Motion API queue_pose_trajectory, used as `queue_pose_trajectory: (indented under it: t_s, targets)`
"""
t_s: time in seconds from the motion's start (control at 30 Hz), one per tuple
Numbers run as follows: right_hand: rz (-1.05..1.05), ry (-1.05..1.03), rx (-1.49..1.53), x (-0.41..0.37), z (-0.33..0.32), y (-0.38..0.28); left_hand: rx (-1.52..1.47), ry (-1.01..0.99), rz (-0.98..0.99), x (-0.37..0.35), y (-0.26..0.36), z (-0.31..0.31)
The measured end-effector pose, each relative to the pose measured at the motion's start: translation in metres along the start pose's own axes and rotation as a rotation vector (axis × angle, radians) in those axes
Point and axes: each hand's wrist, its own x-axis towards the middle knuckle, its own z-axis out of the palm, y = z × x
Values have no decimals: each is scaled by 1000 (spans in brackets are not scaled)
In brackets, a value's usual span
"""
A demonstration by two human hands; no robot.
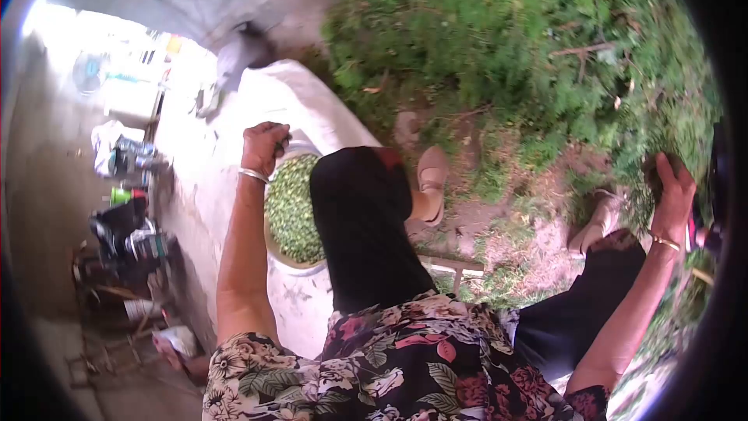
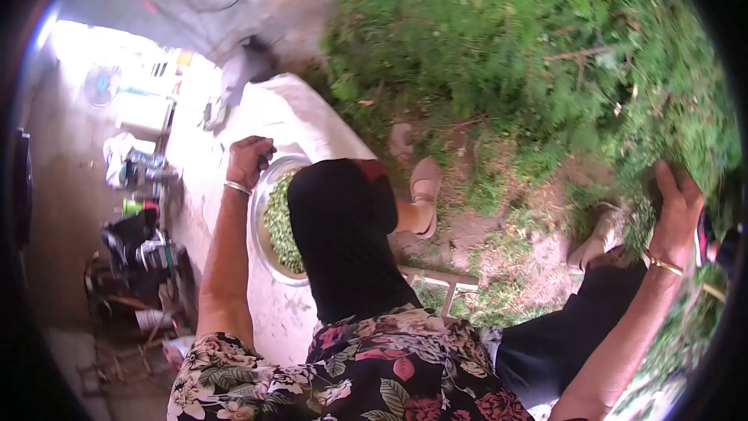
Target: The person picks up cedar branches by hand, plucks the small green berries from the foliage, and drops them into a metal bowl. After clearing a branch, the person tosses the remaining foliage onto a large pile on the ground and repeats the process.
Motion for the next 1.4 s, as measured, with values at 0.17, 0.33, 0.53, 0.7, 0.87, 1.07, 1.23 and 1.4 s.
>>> queue_pose_trajectory:
  t_s: [0.17,0.33,0.53,0.7,0.87,1.07,1.23,1.4]
  targets:
    - [27,-88,47,14,9,35,-31,192,-144,-45,-105,-73]
    - [4,-117,-285,1,37,48,-178,453,-272,-65,-153,-99]
    - [0,-154,-415,-52,66,32,6,446,-210,-46,-276,-132]
    - [114,-152,-160,-84,75,35,183,405,-280,-82,-352,-90]
    - [179,-185,40,-91,104,-15,344,398,-215,-127,-360,-43]
    - [102,-206,123,-118,126,-59,287,520,-108,-102,-364,-36]
    - [121,-264,54,-153,125,-75,553,420,41,-30,-327,-43]
    - [80,-254,7,-180,136,-73,964,188,9,22,-359,-44]
